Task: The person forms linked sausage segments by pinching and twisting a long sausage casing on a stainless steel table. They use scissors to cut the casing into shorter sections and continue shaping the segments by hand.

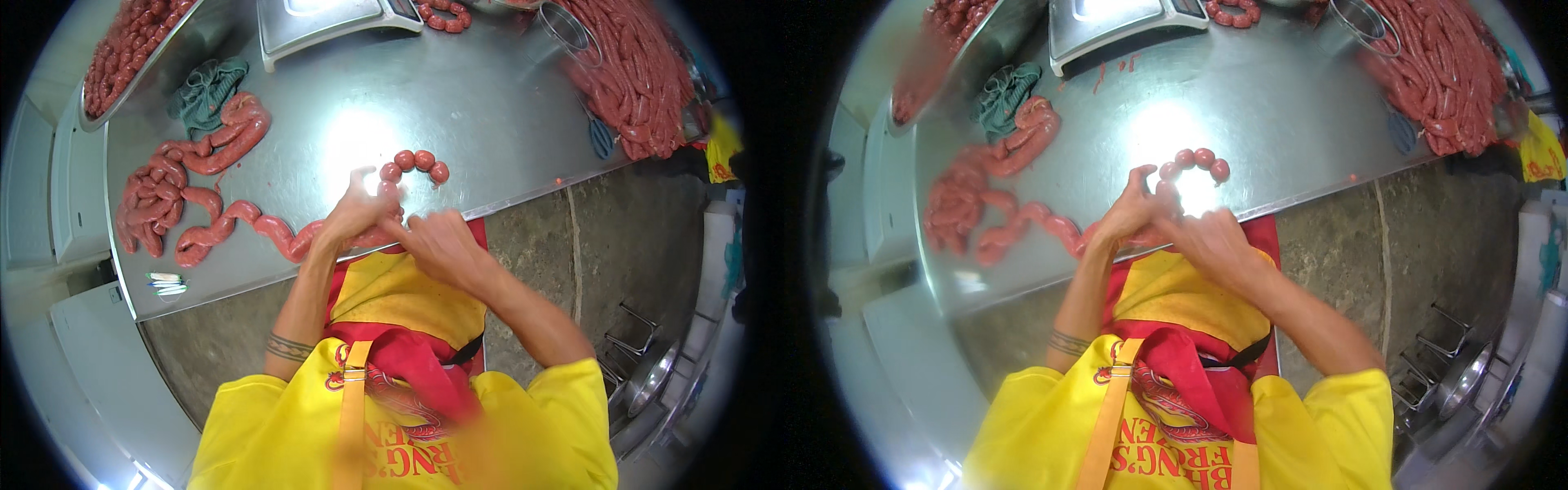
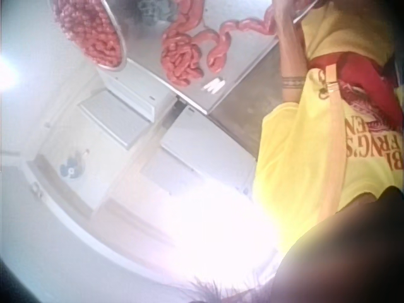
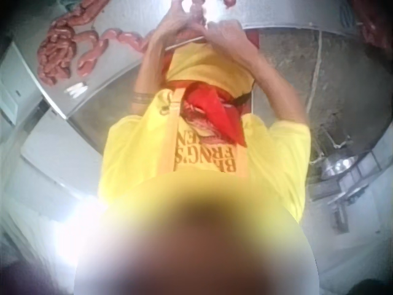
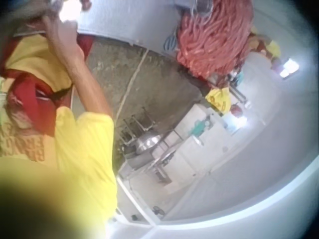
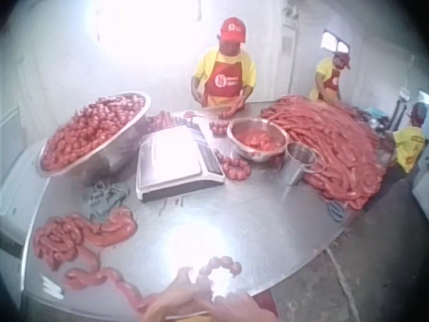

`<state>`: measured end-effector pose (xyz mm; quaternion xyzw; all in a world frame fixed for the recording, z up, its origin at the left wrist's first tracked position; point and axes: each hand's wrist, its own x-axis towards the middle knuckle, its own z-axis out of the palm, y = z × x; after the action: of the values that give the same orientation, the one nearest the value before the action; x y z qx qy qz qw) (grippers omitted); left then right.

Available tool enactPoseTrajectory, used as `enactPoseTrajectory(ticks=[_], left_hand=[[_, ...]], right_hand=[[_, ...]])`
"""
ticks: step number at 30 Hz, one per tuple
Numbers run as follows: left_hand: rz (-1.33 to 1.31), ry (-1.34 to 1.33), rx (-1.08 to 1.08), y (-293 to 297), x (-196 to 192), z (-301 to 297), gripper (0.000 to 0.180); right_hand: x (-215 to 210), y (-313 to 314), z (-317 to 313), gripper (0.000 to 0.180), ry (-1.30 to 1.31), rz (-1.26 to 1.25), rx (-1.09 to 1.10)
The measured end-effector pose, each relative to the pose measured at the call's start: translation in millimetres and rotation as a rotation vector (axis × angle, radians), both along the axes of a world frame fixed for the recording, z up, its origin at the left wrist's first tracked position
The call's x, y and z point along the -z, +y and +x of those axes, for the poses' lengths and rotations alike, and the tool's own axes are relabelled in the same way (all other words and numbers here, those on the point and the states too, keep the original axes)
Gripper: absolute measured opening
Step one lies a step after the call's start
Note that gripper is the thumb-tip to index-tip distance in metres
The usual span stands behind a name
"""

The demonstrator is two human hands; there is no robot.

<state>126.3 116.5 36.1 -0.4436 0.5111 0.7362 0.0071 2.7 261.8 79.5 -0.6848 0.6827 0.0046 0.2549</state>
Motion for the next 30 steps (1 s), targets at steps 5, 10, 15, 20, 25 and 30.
enactPoseTrajectory(ticks=[5, 10, 15, 20, 25, 30], left_hand=[[-0.32, 0.056, 0.18, 11, 6, -13, 0.083], [-0.072, 0.12, -0.142, 8, -1, -27, 0.08], [-0.191, 0.144, -0.189, 16, 22, -41, 0.067], [-0.319, 0.235, -0.267, 29, 53, -63, 0.045], [-0.559, 0.214, 0.029, 15, 39, -43, 0.089], [-1.281, -0.051, 0.579, -62, 25, 128, 0.107]], right_hand=[[-33, 104, -11, 0.091, -0.146, -0.048, 0.155], [-71, 264, -122, 0.032, -0.533, 0.339, 1.108], [-37, 438, -166, 0.02, -0.376, 0.02, 1.379], [46, 504, -160, 0.013, -0.444, 0.127, 1.382], [101, 524, -181, 0.029, -0.905, -0.238, 1.572], [80, 573, -235, 0.027, -0.775, -0.155, 2.103]])
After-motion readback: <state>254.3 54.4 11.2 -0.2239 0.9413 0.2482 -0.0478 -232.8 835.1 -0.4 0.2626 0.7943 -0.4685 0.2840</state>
